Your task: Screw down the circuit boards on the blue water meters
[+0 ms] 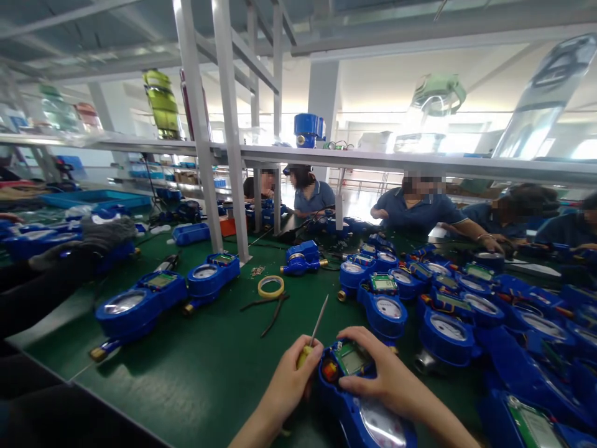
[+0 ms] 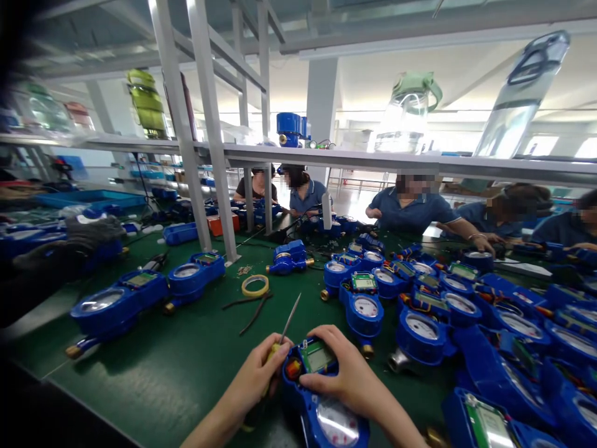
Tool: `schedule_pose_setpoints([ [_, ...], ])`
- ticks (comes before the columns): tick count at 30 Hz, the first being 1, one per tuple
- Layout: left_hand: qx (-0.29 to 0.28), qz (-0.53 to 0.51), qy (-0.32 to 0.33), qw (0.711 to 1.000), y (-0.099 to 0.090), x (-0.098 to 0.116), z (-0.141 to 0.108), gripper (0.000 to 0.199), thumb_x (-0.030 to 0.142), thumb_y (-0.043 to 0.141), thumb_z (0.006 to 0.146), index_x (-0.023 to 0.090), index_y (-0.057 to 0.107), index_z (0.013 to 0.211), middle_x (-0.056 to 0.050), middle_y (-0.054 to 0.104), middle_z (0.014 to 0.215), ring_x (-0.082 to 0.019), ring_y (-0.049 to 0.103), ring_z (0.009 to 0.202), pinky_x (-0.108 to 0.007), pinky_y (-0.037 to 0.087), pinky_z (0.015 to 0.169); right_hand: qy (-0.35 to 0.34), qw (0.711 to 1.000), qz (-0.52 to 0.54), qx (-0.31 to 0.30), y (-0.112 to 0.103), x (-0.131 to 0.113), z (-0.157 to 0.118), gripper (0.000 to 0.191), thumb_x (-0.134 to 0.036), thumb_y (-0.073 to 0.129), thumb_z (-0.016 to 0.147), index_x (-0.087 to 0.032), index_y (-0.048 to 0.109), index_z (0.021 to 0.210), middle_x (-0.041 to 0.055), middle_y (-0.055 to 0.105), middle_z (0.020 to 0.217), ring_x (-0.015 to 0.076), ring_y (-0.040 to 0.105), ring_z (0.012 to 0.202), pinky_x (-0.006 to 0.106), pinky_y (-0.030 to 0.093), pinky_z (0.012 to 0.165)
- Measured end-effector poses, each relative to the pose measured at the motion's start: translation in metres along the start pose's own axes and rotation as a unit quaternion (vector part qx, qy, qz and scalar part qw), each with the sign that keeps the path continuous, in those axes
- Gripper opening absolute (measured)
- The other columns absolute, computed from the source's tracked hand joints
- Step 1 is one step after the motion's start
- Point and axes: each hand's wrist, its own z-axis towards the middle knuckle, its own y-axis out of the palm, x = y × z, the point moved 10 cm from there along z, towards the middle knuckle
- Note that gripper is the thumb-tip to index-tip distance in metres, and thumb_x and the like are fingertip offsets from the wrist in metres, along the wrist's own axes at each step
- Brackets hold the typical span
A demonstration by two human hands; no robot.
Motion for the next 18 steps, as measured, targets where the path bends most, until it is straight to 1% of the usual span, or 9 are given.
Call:
schedule_pose_setpoints([
  [1, 0.000, -0.005, -0.006, 1.000, 0.000, -0.001, -0.004, 0.042, 0.059, 0.045, 0.086, 0.018, 0.052, 0.093, 0.008, 0.043, 0.058, -0.006, 0.037, 0.040, -0.018, 0.026, 0.038, -0.006, 1.000, 0.009, 0.013, -0.001, -0.002, 0.000, 0.058, -0.045, 0.079, 0.072, -0.022, 0.057, 0.121, 0.0074, 0.053, 0.125, 0.0271, 0.050, 0.118, 0.036, 0.039, 0.102],
  [3, 0.000, -0.013, -0.012, 1.000, -0.001, 0.001, -0.011, 0.042, 0.059, 0.044, 0.087, 0.018, 0.050, 0.095, 0.009, 0.041, 0.056, -0.006, 0.036, 0.039, -0.018, 0.026, 0.038, -0.002, 0.999, 0.005, 0.046, -0.005, -0.002, -0.003, 0.056, -0.046, 0.080, 0.071, -0.021, 0.059, 0.117, 0.0068, 0.056, 0.119, 0.0268, 0.054, 0.111, 0.035, 0.042, 0.096],
  [6, 0.006, -0.019, -0.011, 1.000, -0.002, 0.008, -0.019, 0.041, 0.058, 0.044, 0.088, 0.018, 0.050, 0.097, 0.009, 0.041, 0.057, -0.005, 0.036, 0.040, -0.018, 0.026, 0.041, 0.017, 0.997, -0.016, 0.078, -0.007, 0.000, -0.007, 0.054, -0.046, 0.080, 0.072, -0.020, 0.061, 0.115, 0.0070, 0.057, 0.118, 0.0271, 0.055, 0.108, 0.035, 0.042, 0.093],
  [10, 0.030, -0.004, -0.001, 1.000, 0.000, 0.017, -0.018, 0.043, 0.058, 0.049, 0.085, 0.018, 0.050, 0.101, 0.009, 0.041, 0.055, -0.006, 0.036, 0.042, -0.019, 0.026, 0.042, 0.028, 0.994, -0.040, 0.097, -0.008, 0.002, -0.010, 0.053, -0.046, 0.079, 0.073, -0.021, 0.061, 0.116, 0.0068, 0.057, 0.119, 0.0273, 0.056, 0.107, 0.035, 0.043, 0.091],
  [12, 0.044, 0.006, 0.005, 0.999, 0.001, 0.019, -0.016, 0.044, 0.058, 0.053, 0.082, 0.018, 0.051, 0.101, 0.008, 0.045, 0.057, -0.007, 0.038, 0.044, -0.019, 0.027, 0.043, 0.018, 0.994, -0.050, 0.099, -0.007, -0.001, -0.009, 0.052, -0.044, 0.080, 0.072, -0.021, 0.062, 0.115, 0.0064, 0.058, 0.118, 0.0270, 0.057, 0.106, 0.035, 0.044, 0.090],
  [15, 0.056, 0.018, 0.008, 0.998, 0.002, 0.022, -0.015, 0.042, 0.055, 0.060, 0.079, 0.019, 0.052, 0.097, 0.005, 0.054, 0.067, -0.007, 0.042, 0.048, -0.020, 0.030, 0.046, -0.002, 0.992, -0.064, 0.109, -0.006, -0.006, -0.009, 0.047, -0.038, 0.079, 0.072, -0.021, 0.063, 0.113, 0.0062, 0.059, 0.115, 0.0261, 0.058, 0.104, 0.034, 0.045, 0.089],
  [18, 0.062, 0.023, 0.003, 0.998, 0.002, 0.022, -0.018, 0.038, 0.052, 0.062, 0.078, 0.019, 0.053, 0.095, 0.004, 0.055, 0.071, -0.007, 0.043, 0.050, -0.020, 0.033, 0.048, -0.019, 0.989, -0.071, 0.128, -0.006, -0.010, -0.011, 0.041, -0.034, 0.076, 0.073, -0.021, 0.064, 0.110, 0.0058, 0.061, 0.111, 0.0247, 0.059, 0.100, 0.033, 0.046, 0.087],
])
